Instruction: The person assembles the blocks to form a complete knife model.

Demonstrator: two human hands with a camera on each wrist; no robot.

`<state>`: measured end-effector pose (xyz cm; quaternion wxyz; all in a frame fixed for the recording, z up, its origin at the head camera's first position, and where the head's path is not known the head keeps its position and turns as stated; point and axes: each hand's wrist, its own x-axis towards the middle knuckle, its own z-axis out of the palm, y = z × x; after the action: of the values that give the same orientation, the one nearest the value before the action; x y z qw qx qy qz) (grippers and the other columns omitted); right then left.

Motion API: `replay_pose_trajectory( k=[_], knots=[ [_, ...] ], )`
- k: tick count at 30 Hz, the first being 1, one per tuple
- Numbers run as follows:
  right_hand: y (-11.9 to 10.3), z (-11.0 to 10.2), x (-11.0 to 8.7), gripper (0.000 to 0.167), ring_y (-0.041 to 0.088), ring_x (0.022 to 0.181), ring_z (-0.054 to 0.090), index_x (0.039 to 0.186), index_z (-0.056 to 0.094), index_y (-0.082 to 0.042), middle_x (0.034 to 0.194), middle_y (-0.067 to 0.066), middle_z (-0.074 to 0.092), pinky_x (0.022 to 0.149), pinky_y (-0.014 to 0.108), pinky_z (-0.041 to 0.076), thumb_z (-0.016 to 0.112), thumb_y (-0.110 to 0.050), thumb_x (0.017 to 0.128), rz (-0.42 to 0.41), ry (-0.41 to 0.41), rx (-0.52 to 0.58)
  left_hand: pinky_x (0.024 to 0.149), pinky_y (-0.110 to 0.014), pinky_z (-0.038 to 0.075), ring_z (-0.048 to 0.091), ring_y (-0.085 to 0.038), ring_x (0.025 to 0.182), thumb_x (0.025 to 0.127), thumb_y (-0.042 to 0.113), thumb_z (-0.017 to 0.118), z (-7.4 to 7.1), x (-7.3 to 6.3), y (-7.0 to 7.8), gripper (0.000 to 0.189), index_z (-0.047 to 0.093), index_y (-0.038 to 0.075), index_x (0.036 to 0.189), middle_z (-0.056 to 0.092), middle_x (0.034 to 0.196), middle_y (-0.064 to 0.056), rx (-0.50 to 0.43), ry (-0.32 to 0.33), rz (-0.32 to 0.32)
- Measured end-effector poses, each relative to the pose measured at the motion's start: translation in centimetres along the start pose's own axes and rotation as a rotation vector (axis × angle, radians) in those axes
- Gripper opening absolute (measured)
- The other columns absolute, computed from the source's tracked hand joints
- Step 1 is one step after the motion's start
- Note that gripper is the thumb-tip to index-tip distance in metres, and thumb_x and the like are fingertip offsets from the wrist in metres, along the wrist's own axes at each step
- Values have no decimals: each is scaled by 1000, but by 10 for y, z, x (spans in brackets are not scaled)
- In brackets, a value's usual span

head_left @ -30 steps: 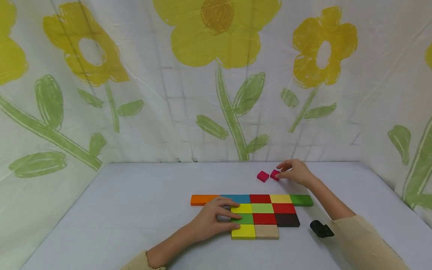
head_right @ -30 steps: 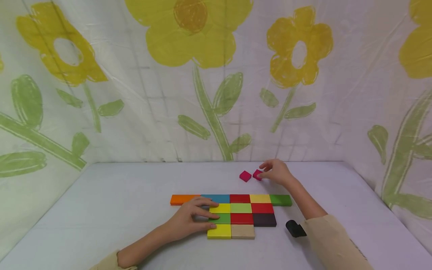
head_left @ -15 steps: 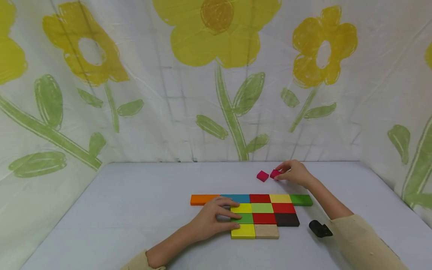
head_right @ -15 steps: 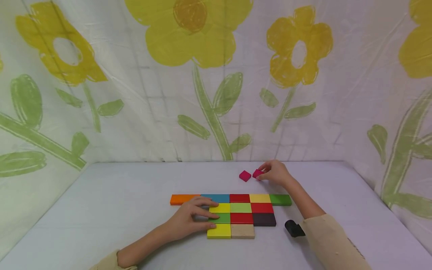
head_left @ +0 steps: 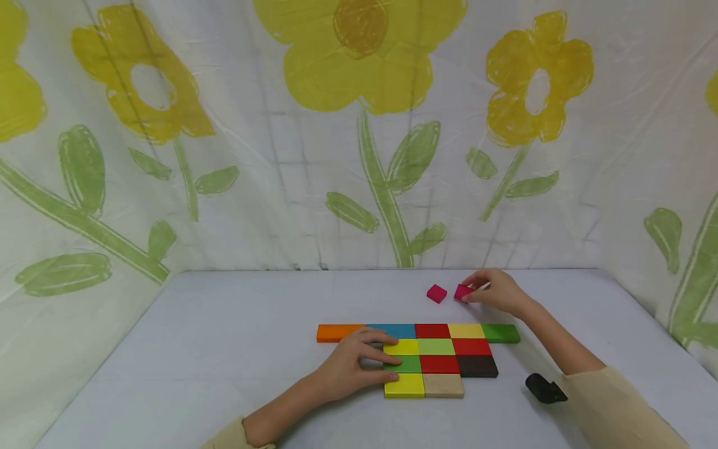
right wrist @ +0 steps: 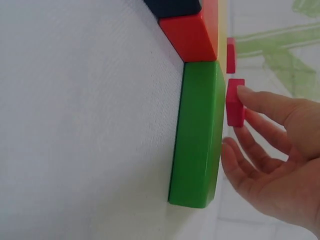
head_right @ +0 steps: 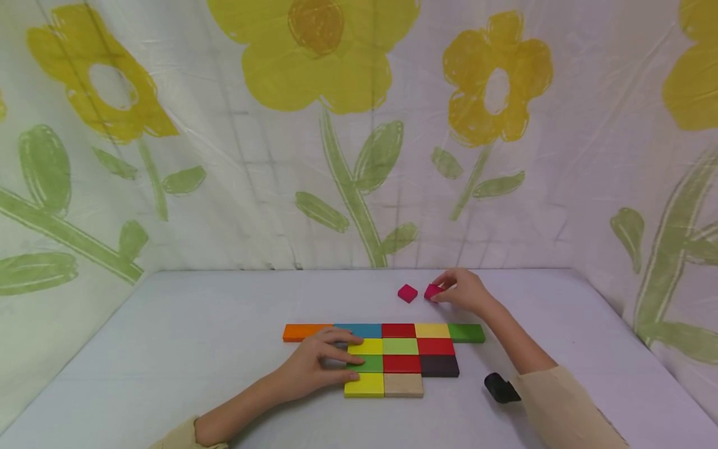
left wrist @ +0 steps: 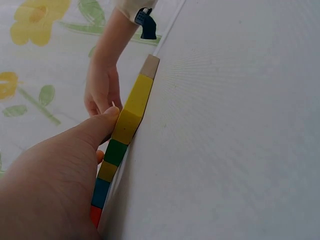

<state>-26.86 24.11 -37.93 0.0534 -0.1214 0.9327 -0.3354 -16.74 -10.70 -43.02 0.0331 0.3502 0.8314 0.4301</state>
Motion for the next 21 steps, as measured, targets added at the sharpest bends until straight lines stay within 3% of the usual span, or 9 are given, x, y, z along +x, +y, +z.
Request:
replay_pose_trajectory(
  k=[7, 14, 21],
  knots=[
    [0, -3, -12, 37, 33, 101, 65, 121, 71, 5, 111, 21, 70, 81, 37, 60, 80, -15, 92, -13, -11, 4, 111, -41, 49, 55, -16, 131, 94, 30, 82, 0, 0, 1, 25, 84, 21, 117, 68, 138, 7, 7, -12, -2],
    [-3, -7, -30, 38, 28, 96, 65, 121, 71, 6, 109, 19, 70, 76, 31, 58, 82, -15, 91, -45, -18, 7, 123, -58, 33, 55, -13, 134, 95, 30, 81, -3, 1, 2, 26, 83, 22, 120, 68, 139, 7, 42, -42, 7],
    [-4, -10, -47, 42, 27, 100, 63, 124, 70, 4, 112, 17, 70, 76, 31, 58, 83, -18, 91, -56, -33, 6, 124, -57, 32, 53, -13, 136, 96, 32, 80, -4, 1, 3, 27, 82, 23, 121, 67, 141, 8, 100, -63, 10]
  ],
)
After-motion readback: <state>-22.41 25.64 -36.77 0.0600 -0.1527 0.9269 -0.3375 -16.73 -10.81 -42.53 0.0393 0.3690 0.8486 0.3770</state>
